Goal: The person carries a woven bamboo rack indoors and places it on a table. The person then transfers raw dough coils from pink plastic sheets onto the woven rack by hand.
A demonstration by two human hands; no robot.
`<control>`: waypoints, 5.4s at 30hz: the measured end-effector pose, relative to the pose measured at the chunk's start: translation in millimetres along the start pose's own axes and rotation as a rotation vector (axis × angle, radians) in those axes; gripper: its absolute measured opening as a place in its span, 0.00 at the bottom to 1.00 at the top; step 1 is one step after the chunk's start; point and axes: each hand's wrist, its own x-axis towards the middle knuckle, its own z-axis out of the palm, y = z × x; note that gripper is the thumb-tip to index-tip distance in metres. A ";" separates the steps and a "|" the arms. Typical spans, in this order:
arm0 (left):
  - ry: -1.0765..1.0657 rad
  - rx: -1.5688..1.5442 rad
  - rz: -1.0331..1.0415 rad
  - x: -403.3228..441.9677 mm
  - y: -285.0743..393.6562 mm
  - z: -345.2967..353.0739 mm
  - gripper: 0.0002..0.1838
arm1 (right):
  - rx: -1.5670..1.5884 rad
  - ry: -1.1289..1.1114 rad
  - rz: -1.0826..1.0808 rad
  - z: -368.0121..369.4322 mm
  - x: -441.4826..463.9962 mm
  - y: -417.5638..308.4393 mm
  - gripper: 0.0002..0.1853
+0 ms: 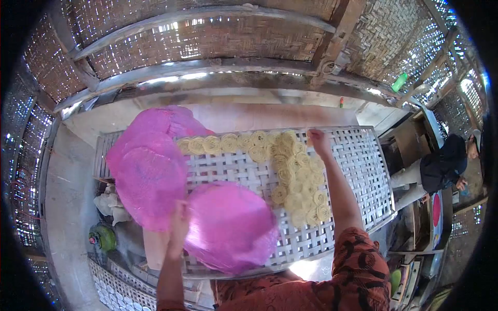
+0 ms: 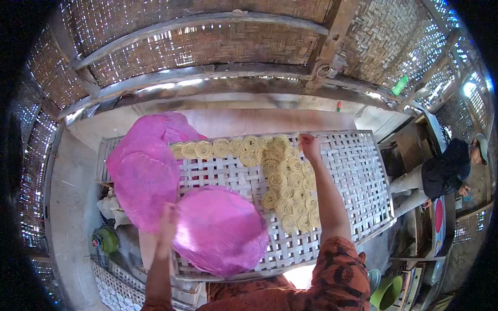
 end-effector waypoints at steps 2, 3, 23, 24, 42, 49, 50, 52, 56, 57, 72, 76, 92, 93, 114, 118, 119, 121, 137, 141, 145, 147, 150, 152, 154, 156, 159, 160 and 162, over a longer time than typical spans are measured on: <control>0.119 0.234 -0.004 45.8 18.8 -40.4 0.11 | 0.102 0.078 -0.021 3.8 21.3 22.5 0.09; 0.292 0.180 0.241 70.5 19.0 -54.8 0.09 | 0.227 0.074 0.056 6.4 24.4 31.6 0.11; -0.206 0.736 0.129 2.0 -28.1 19.1 0.18 | -0.326 -0.768 -1.161 302.8 -195.8 -108.9 0.16; -0.217 0.732 0.137 -6.3 -29.4 19.8 0.18 | -0.334 -0.762 -1.150 290.6 -190.4 -121.6 0.16; -0.228 0.731 0.135 -13.8 -10.8 22.3 0.17 | 0.206 0.032 0.183 -43.0 -17.0 42.9 0.13; -0.326 0.832 0.060 0.6 -6.1 29.3 0.17 | -0.712 0.120 -0.034 -17.8 -34.0 47.2 0.16; -0.301 0.866 0.110 -1.2 -12.7 29.1 0.17 | -0.847 0.228 -0.234 -2.8 -40.6 36.4 0.17; -0.276 0.807 0.092 -0.2 -12.7 31.6 0.16 | -0.638 0.002 -0.335 51.8 -74.6 -7.3 0.17; -0.244 0.806 0.178 -0.8 -22.7 27.7 0.11 | -0.242 -0.769 -0.538 173.1 -191.5 -112.0 0.18; -0.239 0.778 0.201 -0.9 -23.4 27.3 0.09 | -0.390 -0.898 -0.616 210.8 -223.5 -101.9 0.19; -0.325 0.263 -0.165 -46.2 36.2 -18.3 0.10 | 0.211 -0.833 -0.045 84.6 -167.0 -102.6 0.07; -0.221 -0.059 -0.237 -12.5 70.6 21.6 0.07 | 0.396 -0.337 0.063 -4.2 -91.4 -42.4 0.10; -0.551 -0.960 -0.506 139.4 135.6 402.5 0.14 | 0.344 -0.111 0.373 -42.2 -37.8 -11.4 0.19; -0.544 -1.015 -0.530 134.6 139.9 410.8 0.15 | 0.954 -0.225 0.553 -44.2 -45.5 -18.3 0.18; -0.601 0.681 0.285 11.9 37.3 177.9 0.26 | -0.146 -0.311 -0.097 37.1 -110.3 -39.5 0.10; -0.510 0.734 0.354 22.1 29.6 187.7 0.27 | -0.030 -0.475 -0.108 86.2 -191.8 -57.6 0.11; -0.483 0.836 0.411 26.2 30.2 189.2 0.26 | -0.057 -0.463 -0.069 95.7 -203.8 -52.9 0.11; -0.525 0.828 0.429 36.3 33.6 188.6 0.23 | -0.040 -0.449 0.003 103.9 -220.6 -58.1 0.10; -0.124 0.216 0.100 89.3 81.8 -77.6 0.07 | -0.440 -0.465 -0.309 165.6 -266.5 -59.8 0.18; 0.047 0.078 0.185 144.2 52.8 -115.4 0.07 | -0.481 -0.481 -0.490 201.7 -251.7 -98.3 0.23; 0.268 0.132 0.302 178.1 44.6 -140.4 0.11 | -0.716 -0.601 -0.474 215.6 -254.8 -104.0 0.26; 0.364 0.282 0.313 190.3 39.6 -158.0 0.11 | -0.779 -0.634 -0.411 204.7 -265.1 -110.6 0.26; 0.526 0.366 0.134 201.7 31.8 -182.7 0.16 | -0.870 -0.670 -0.357 181.6 -279.7 -115.2 0.26; 0.616 0.556 -0.207 218.0 -14.7 -183.7 0.15 | -0.920 -0.651 -0.325 166.9 -289.2 -112.3 0.25; 0.731 0.539 -0.008 217.1 -67.9 -171.0 0.19 | -0.971 -0.633 -0.284 157.6 -301.0 -104.5 0.25; 0.867 0.722 0.056 185.5 -51.9 -138.3 0.23 | -0.990 -0.518 -0.226 153.0 -310.9 -92.7 0.24; 0.363 0.616 0.342 101.3 -1.1 -47.9 0.24 | -0.872 -0.439 -0.059 142.6 -317.1 -99.7 0.23; 0.054 0.194 0.141 79.9 -28.1 1.8 0.28 | -0.872 -0.433 -0.049 142.4 -317.9 -97.5 0.23; -0.261 0.425 0.423 15.9 -1.8 75.1 0.29 | -0.898 -0.338 -0.085 143.6 -320.8 -88.3 0.28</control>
